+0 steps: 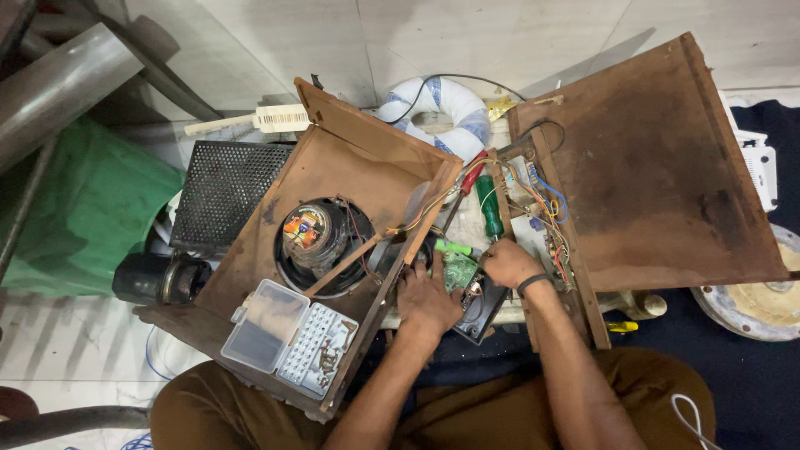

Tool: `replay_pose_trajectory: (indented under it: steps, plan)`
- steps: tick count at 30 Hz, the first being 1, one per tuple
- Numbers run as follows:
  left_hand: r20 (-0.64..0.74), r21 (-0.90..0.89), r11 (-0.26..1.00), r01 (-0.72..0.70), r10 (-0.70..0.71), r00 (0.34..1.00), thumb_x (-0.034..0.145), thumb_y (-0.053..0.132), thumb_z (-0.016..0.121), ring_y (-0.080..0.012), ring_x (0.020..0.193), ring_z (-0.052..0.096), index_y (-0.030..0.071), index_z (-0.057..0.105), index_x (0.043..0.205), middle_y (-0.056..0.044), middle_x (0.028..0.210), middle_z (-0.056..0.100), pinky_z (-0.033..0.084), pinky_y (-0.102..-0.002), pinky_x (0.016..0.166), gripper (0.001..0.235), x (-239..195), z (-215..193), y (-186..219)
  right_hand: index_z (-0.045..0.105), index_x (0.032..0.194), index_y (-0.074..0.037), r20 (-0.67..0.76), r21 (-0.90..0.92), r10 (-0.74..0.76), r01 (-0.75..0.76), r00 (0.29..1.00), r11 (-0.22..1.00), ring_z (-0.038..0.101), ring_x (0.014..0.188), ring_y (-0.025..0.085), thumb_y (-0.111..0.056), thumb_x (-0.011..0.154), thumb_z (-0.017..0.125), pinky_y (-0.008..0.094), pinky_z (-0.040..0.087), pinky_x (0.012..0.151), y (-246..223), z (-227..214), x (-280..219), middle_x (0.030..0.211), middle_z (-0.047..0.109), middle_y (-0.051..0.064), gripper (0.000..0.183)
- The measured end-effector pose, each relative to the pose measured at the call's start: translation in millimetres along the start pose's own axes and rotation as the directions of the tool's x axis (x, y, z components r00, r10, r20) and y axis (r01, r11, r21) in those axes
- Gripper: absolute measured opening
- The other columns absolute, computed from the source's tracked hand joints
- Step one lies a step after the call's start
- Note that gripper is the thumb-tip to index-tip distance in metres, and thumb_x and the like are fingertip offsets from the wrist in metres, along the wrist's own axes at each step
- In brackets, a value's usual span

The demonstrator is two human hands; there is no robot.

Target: The person uses a screwdriver to adjust components on a circuit board inside an open wooden box containing a motor and wiring. They repeatedly tighten and loosen screws on the board and handle small parts from a nearby container.

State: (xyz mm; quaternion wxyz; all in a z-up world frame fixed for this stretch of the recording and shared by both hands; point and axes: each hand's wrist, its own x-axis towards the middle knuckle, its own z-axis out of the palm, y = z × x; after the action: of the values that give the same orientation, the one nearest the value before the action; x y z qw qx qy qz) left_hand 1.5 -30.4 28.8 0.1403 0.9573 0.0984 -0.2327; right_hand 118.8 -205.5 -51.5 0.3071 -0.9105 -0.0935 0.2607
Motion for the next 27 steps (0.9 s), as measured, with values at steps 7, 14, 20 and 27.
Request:
replay_pose_trajectory:
  steps: [7, 14, 20, 27]
  plan:
    - [0.003, 0.026, 1.000, -0.017, 0.017, 1.000, 0.099, 0.054, 0.052, -0.0392, 0.144, 0.036, 0.007, 0.036, 0.156, -0.024, 0.163, 0.029, 0.031, -0.049, 0.116, 0.075, -1, 1, 1, 0.075, 0.076, 0.004, 0.009, 0.002, -0.016, 0.016, 1.000, 1.000, 0.070, 0.054, 0.031, -0.025, 0.086, 0.065, 0.044, 0.056, 0.059, -5, 1, -7, 0.058, 0.069, 0.020, 0.032]
    - [-0.094, -0.059, 0.997, -0.052, 0.047, 0.994, 0.093, 0.051, 0.059, -0.0408, 0.143, 0.033, 0.008, 0.011, 0.164, -0.025, 0.159, 0.029, 0.029, -0.049, 0.115, 0.096, -5, 1, -4, 0.075, 0.079, 0.003, -0.006, -0.022, 0.028, -0.028, 1.000, 0.999, 0.070, 0.053, 0.030, -0.025, 0.085, 0.070, 0.043, 0.056, 0.059, -16, -3, -15, 0.057, 0.068, 0.019, 0.029]
    - [-0.194, -0.075, 0.995, -0.071, 0.055, 0.979, 0.089, 0.050, 0.064, -0.0408, 0.141, 0.037, 0.010, 0.014, 0.162, -0.028, 0.153, 0.038, 0.032, -0.049, 0.114, 0.097, -10, 9, -6, 0.078, 0.084, 0.000, -0.053, -0.147, -0.035, 0.027, 0.998, 0.989, 0.072, 0.069, 0.038, -0.031, 0.080, 0.075, 0.045, 0.057, 0.070, -29, -4, -25, 0.071, 0.071, 0.023, 0.032]
    - [-0.241, -0.062, 0.993, -0.101, 0.083, 0.967, 0.090, 0.049, 0.065, -0.0439, 0.135, 0.042, 0.004, 0.015, 0.162, -0.028, 0.151, 0.041, 0.035, -0.051, 0.110, 0.098, -17, 6, -6, 0.080, 0.086, -0.003, -0.138, -0.170, -0.099, 0.075, 0.986, 0.983, 0.071, 0.075, 0.040, -0.035, 0.073, 0.081, 0.048, 0.055, 0.070, -40, -10, -36, 0.076, 0.071, 0.024, 0.034]
